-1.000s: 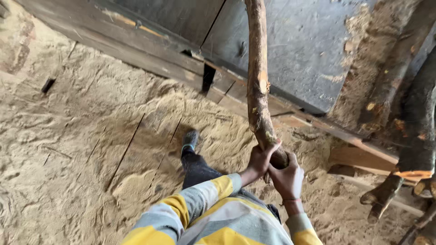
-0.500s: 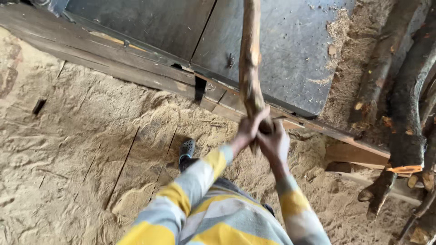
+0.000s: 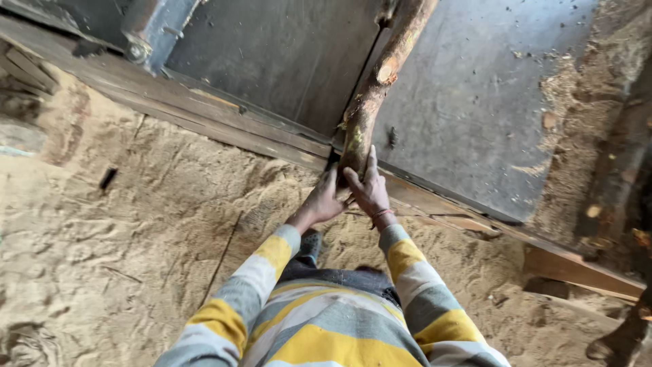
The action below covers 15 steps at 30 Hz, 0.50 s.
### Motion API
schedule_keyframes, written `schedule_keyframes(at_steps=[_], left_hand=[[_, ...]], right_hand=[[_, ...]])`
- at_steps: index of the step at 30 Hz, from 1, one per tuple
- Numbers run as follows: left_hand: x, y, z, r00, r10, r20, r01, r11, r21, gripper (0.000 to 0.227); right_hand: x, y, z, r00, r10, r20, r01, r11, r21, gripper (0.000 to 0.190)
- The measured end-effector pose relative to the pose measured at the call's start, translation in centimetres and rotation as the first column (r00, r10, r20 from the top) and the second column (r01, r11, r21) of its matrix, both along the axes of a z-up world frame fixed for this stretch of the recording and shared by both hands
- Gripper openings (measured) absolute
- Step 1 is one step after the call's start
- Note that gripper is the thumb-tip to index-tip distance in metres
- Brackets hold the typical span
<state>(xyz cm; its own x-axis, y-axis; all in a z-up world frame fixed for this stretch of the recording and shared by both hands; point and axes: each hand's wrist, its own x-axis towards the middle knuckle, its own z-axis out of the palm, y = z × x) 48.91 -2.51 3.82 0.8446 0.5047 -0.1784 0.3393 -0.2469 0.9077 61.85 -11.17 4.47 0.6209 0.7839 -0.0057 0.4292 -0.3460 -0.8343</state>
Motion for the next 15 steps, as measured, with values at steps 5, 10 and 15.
schedule_keyframes(at_steps=[5, 10, 15], left_hand=[[-2.0, 4.1, -1.0, 0.971, 0.075, -0.227, -0.006, 0.956, 0.292, 0.112], [-2.4, 7.9, -3.0, 0.904, 0.123, -0.409, 0.019, 0.945, 0.327, 0.052], [-6.5, 12.0, -2.2, 0.894, 0.039, -0.447, 0.193, 0.866, 0.461, 0.070]], right_hand=[[-2.7, 4.9, -0.7, 0.993, -0.010, -0.115, 0.000, 0.996, -0.085, 0.108], [-3.9, 8.5, 0.0, 0.986, -0.017, -0.167, -0.009, 0.988, -0.152, 0.111], [-7.7, 10.8, 0.2, 0.959, -0.050, -0.279, 0.055, 0.998, 0.011, 0.112]])
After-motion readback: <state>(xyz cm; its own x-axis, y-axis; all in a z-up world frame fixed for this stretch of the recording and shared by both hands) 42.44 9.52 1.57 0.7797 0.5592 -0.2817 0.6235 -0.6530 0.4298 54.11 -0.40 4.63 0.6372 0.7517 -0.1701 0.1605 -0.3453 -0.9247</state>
